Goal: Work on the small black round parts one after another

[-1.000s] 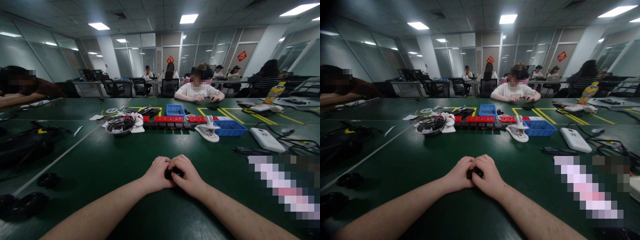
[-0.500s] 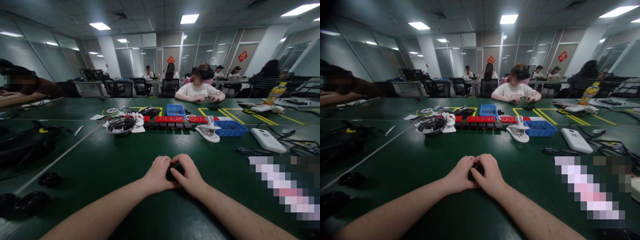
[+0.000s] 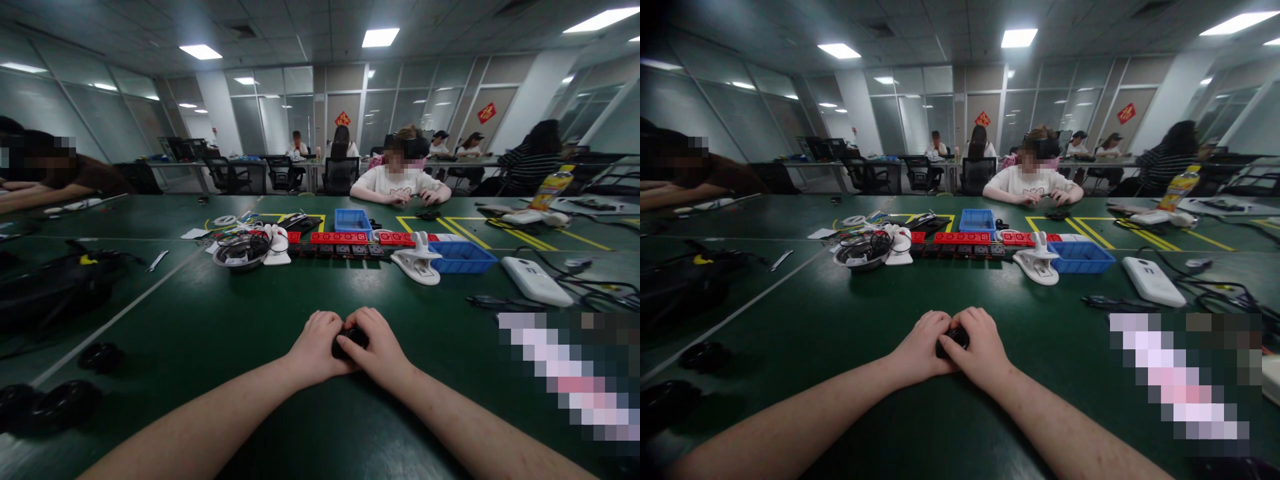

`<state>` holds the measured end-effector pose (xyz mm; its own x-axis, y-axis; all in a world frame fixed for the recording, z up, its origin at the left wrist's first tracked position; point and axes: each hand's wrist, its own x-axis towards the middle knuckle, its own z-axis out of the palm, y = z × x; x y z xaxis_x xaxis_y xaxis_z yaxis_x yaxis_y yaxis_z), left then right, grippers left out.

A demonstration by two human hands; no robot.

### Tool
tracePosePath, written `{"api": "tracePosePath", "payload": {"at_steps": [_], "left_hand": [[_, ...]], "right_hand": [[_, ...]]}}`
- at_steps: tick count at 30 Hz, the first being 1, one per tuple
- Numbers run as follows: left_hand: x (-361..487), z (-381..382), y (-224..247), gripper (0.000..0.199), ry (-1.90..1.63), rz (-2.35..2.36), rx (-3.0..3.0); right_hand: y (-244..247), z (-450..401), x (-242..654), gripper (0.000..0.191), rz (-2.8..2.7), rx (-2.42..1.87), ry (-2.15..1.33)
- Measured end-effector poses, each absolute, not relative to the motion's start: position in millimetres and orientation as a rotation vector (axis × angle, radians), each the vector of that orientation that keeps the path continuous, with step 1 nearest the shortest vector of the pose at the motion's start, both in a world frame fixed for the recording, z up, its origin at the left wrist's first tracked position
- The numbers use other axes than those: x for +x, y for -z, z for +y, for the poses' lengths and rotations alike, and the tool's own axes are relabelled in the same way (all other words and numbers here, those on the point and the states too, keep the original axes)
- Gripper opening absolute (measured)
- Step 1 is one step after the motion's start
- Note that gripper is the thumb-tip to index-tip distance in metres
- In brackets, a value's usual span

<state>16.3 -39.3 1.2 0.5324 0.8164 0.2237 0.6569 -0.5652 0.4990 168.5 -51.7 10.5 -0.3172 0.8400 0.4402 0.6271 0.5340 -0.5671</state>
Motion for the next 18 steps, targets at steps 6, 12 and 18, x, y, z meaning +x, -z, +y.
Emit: {"api": "tracePosePath", "payload": {"at_steps": [6, 12, 18], "left_hand": [[15.0, -36.8, 0.0, 0.038, -0.616, 1.154, 2.361], [14.6, -36.9, -2.7, 0.026, -0.598, 1.072, 2.416], [14.8, -36.6, -5.8, 0.023, -0.585, 1.043, 2.449]], "right_hand": [[-12.8, -54.0, 169.7, 0.008, -2.098, -1.003, -0.423], [-17.6, -56.1, 170.5, 0.019, -2.141, -0.829, -0.522], [-19.8, -57.3, 170.9, 0.02, -2.147, -0.804, -0.536]]}}
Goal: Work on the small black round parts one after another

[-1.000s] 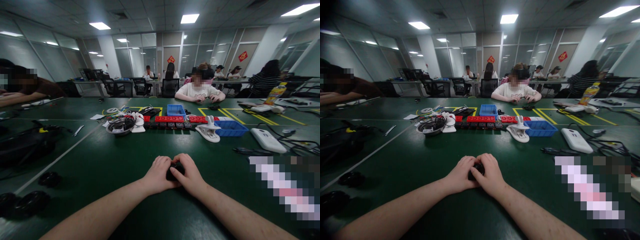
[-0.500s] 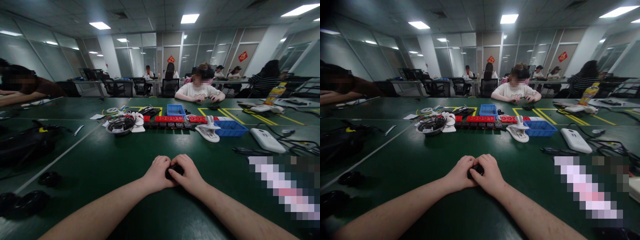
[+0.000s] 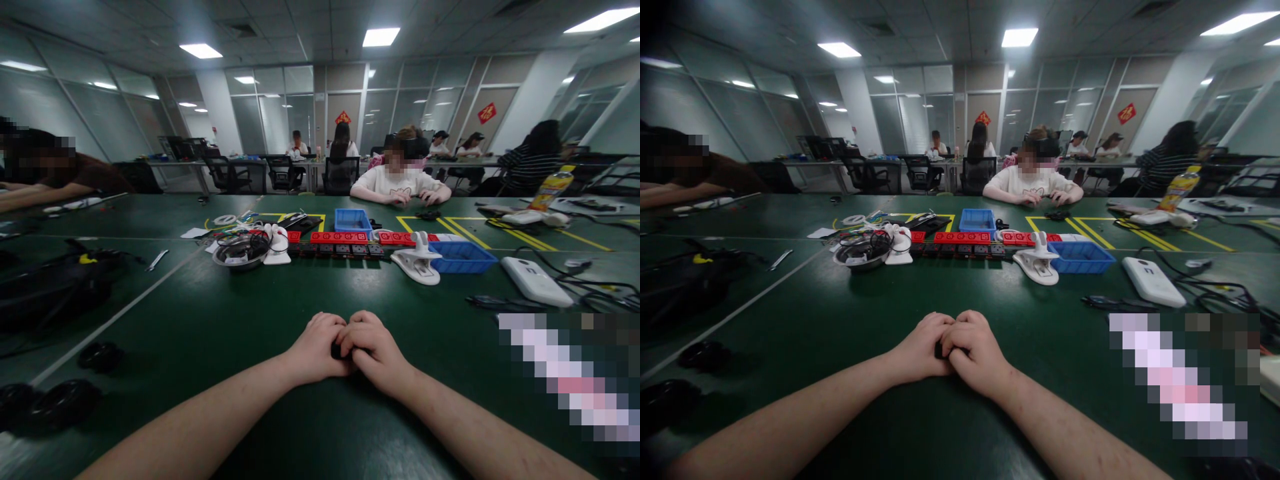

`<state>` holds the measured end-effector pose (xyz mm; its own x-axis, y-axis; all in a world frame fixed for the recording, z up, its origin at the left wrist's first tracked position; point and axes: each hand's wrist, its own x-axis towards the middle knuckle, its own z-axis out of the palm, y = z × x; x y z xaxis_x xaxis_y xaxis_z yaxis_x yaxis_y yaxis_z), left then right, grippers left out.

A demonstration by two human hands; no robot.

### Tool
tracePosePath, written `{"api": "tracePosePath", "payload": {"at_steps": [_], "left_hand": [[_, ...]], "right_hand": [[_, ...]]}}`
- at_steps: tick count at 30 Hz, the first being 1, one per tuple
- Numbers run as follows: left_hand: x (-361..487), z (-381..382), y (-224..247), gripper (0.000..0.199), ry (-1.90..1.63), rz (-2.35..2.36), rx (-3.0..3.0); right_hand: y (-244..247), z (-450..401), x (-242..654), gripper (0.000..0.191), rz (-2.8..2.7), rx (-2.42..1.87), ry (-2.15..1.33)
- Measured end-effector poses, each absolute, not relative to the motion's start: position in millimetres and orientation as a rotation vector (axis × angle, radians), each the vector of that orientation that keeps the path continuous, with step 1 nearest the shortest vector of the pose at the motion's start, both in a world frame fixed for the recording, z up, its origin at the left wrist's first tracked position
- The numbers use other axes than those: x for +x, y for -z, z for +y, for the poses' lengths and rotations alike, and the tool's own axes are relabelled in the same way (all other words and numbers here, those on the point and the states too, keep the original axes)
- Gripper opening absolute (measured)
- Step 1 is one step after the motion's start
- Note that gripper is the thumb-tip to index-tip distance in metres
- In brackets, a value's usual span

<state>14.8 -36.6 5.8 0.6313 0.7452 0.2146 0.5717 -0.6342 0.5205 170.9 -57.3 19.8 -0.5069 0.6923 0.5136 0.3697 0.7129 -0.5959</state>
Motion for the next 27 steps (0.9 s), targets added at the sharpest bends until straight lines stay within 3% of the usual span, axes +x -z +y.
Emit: {"api": "tracePosePath", "payload": {"at_steps": [13, 17, 21, 27], "left_hand": [[12.1, -33.4, -0.4, 0.039, -0.594, 1.062, 2.407], [12.9, -36.2, -3.2, 0.054, -0.61, 1.086, 2.397], [18.1, -44.0, -5.7, 0.065, -0.646, 1.227, 2.456], [25.0, -52.0, -3.4, 0.04, -0.629, 1.388, 2.542]], "right_hand": [[-18.8, -58.5, 173.0, 0.02, -2.111, -0.746, -0.493], [-15.4, -56.8, 172.5, 0.012, -1.996, -0.928, -0.428], [-11.9, -54.2, 168.6, 0.02, -1.997, -1.194, -0.361], [-18.6, -61.2, 162.4, 0.024, -2.129, -1.489, -0.041]]}}
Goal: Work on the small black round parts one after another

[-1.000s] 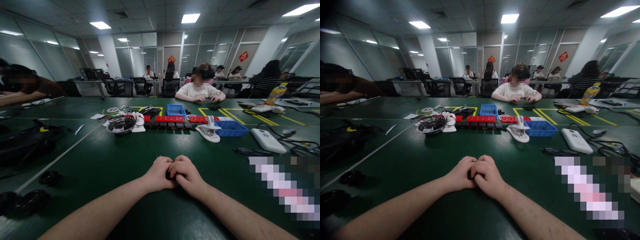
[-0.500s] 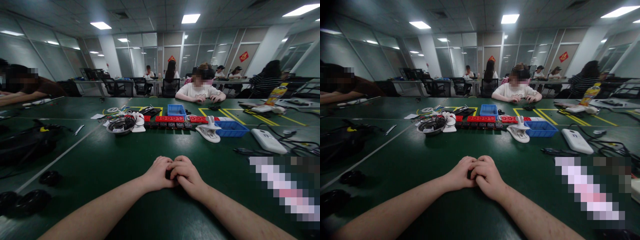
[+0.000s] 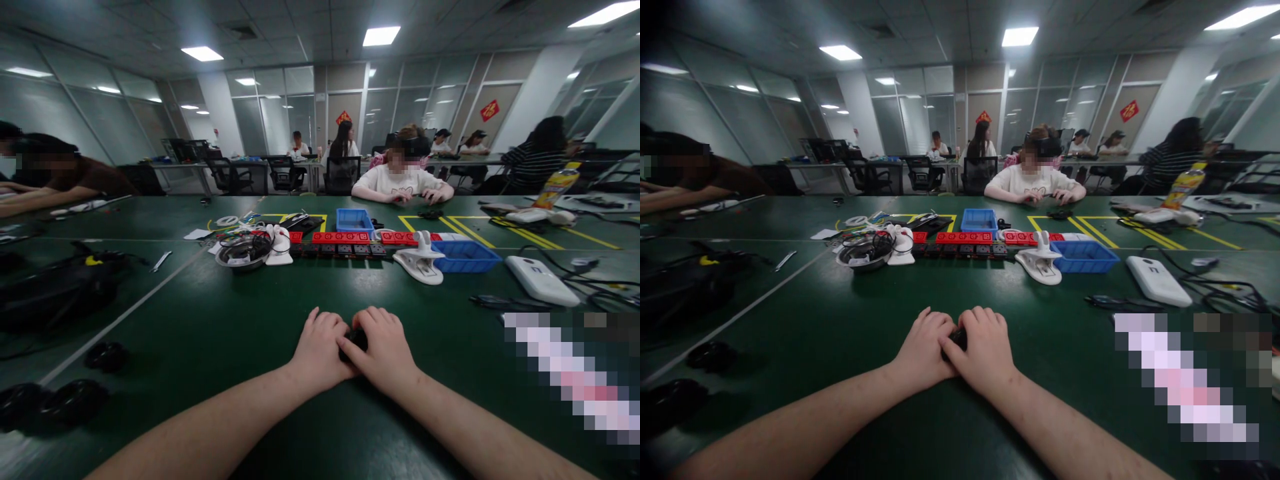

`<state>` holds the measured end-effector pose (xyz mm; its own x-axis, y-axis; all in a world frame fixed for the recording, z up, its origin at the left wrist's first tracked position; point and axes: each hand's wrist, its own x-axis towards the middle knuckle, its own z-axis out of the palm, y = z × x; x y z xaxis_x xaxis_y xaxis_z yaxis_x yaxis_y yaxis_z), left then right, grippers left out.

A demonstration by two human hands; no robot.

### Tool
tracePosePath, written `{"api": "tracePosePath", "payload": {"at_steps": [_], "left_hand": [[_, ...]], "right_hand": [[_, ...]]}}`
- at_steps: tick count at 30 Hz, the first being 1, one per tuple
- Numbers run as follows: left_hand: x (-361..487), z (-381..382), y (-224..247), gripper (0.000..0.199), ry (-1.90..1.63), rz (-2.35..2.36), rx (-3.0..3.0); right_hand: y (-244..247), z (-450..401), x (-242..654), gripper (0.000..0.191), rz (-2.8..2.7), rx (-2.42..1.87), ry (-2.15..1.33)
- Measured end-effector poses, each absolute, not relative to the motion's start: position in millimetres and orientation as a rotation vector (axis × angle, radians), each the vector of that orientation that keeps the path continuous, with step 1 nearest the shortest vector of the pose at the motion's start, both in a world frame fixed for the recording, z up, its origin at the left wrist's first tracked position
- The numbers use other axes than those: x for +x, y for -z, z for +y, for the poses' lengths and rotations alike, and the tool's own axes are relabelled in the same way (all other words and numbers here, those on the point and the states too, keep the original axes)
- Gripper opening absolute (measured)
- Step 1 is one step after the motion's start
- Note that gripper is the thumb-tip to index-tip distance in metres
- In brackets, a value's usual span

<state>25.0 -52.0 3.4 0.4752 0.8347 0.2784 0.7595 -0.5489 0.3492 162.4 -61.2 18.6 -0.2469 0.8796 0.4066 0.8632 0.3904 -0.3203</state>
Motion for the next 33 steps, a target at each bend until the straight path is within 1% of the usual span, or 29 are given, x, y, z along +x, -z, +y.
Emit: {"api": "tracePosePath", "payload": {"at_steps": [2, 5, 9, 14, 17, 20, 22, 24, 26, 28, 29, 31, 33], "left_hand": [[24.4, -51.1, -2.3, 0.033, -0.616, 1.38, 2.531], [20.0, -45.3, -2.1, 0.033, -0.613, 1.288, 2.517], [8.8, -32.1, -4.8, 0.035, -0.574, 1.031, 2.502], [-2.1, -19.7, -5.1, 0.023, -0.477, 0.876, 2.459], [-4.1, -17.5, -3.5, 0.028, -0.428, 0.828, 2.463], [-4.1, -18.4, -3.3, 0.038, -0.438, 0.798, 2.497], [-3.3, -20.1, -4.1, 0.048, -0.447, 0.819, 2.506], [-1.7, -22.1, -5.0, 0.06, -0.46, 0.856, 2.499], [0.2, -23.8, -5.6, 0.065, -0.493, 0.891, 2.496], [2.1, -25.0, -5.6, 0.056, -0.523, 0.909, 2.508], [2.9, -25.6, -5.5, 0.049, -0.529, 0.922, 2.512], [3.9, -26.5, -5.4, 0.036, -0.518, 0.946, 2.51], [4.4, -27.2, -5.3, 0.035, -0.513, 0.98, 2.488]], "right_hand": [[-22.1, -64.2, 161.9, 0.025, -2.175, -1.529, 0.068], [-26.9, -65.7, 163.4, 0.022, -2.235, -1.512, 0.089], [-32.7, -63.6, 167.7, 0.012, -2.346, -1.292, -0.152], [-33.2, -63.6, 168.8, 0.019, -2.349, -0.917, -0.406], [-30.2, -66.2, 167.4, 0.023, -2.34, -0.758, -0.483], [-29.1, -68.6, 167.4, 0.025, -2.31, -0.703, -0.447], [-30.4, -69.1, 167.7, 0.02, -2.261, -0.78, -0.372], [-32.9, -68.8, 167.3, 0.015, -2.217, -1.005, -0.284], [-35.4, -68.4, 165.7, 0.024, -2.222, -1.291, -0.217], [-37.0, -68.4, 163.6, 0.03, -2.295, -1.49, -0.186], [-37.3, -68.5, 162.6, 0.03, -2.336, -1.539, -0.184], [-37.4, -68.8, 161.8, 0.024, -2.376, -1.567, -0.197], [-36.8, -68.2, 163.3, 0.019, -2.313, -1.527, -0.21]]}}
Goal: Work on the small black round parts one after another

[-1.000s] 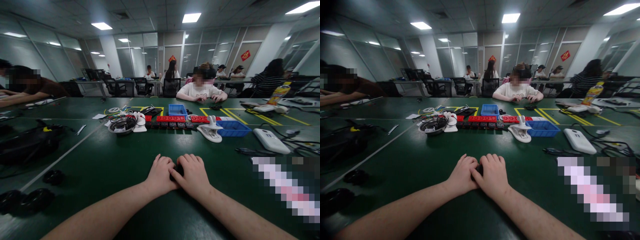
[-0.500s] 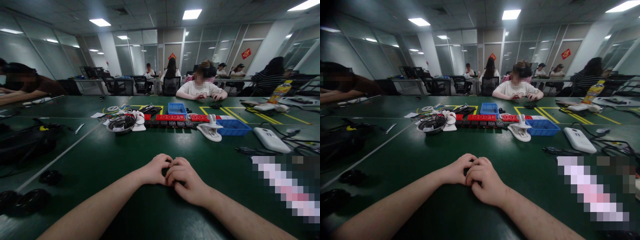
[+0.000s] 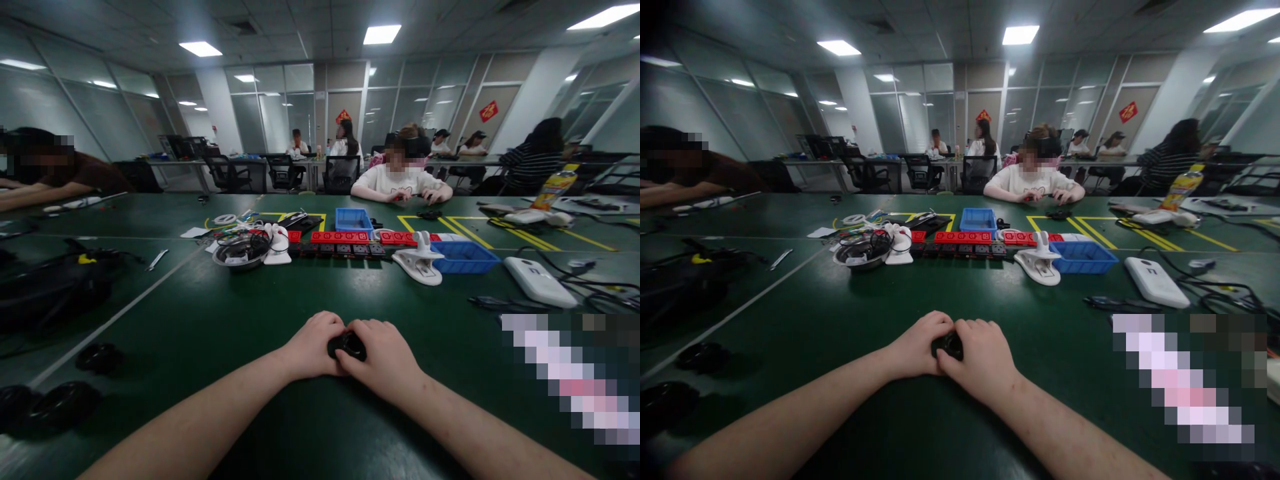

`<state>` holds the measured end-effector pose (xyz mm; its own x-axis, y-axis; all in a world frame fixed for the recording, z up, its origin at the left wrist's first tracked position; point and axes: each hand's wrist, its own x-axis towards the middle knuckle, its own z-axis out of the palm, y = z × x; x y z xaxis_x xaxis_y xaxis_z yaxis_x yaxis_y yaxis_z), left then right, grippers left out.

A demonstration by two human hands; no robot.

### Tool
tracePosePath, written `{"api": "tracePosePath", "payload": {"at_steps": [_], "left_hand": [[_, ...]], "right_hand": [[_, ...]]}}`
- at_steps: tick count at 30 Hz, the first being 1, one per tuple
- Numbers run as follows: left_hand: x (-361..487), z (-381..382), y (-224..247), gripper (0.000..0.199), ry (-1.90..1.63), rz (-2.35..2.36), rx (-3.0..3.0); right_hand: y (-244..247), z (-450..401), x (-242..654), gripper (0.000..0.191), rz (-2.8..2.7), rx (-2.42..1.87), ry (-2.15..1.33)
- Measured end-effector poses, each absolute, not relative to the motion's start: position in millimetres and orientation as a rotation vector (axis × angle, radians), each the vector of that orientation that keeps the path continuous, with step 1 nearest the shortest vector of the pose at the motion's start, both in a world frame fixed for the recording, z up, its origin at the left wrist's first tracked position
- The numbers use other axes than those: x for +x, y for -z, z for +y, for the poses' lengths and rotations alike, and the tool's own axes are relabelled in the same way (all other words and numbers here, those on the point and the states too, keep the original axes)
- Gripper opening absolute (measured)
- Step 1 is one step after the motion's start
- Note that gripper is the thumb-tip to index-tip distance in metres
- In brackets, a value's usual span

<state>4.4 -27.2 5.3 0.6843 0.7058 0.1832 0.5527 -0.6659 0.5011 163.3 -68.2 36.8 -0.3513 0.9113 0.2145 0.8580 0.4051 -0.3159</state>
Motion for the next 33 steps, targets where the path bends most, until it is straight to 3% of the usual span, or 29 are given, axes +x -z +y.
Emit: {"api": "tracePosePath", "payload": {"at_steps": [8, 11, 14, 17, 19, 29, 33], "left_hand": [[6.1, -28.5, -4.2, 0.038, -0.586, 1.268, 2.463], [6.6, -29.0, -4.1, 0.043, -0.584, 1.425, 2.431], [4.5, -27.9, -2.4, 0.067, -0.498, 1.499, 2.448], [0.2, -24.4, 1.4, 0.099, -0.324, 1.543, 2.489], [-2.2, -21.8, 4.1, 0.11, -0.193, 1.583, 2.484], [-2.2, -17.8, 7.8, 0.109, -0.003, 1.573, 2.49], [-1.8, -15.6, 8.1, 0.114, 0.014, 1.539, 2.504]], "right_hand": [[-10.9, -40.7, 183.0, 0.032, -1.824, -1.226, -0.278], [0.7, -29.8, 186.3, 0.021, -1.743, -1.287, -0.342], [5.9, -26.3, 186.1, 0.014, -1.769, -1.301, -0.345], [8.1, -27.5, 185.4, 0.027, -1.834, -1.353, -0.382], [8.6, -29.0, 185.5, 0.039, -1.858, -1.428, -0.397], [-7.8, -49.9, 174.8, 0.047, -2.259, -1.255, -0.205], [-9.5, -53.3, 168.1, 0.038, -2.378, -1.187, -0.091]]}}
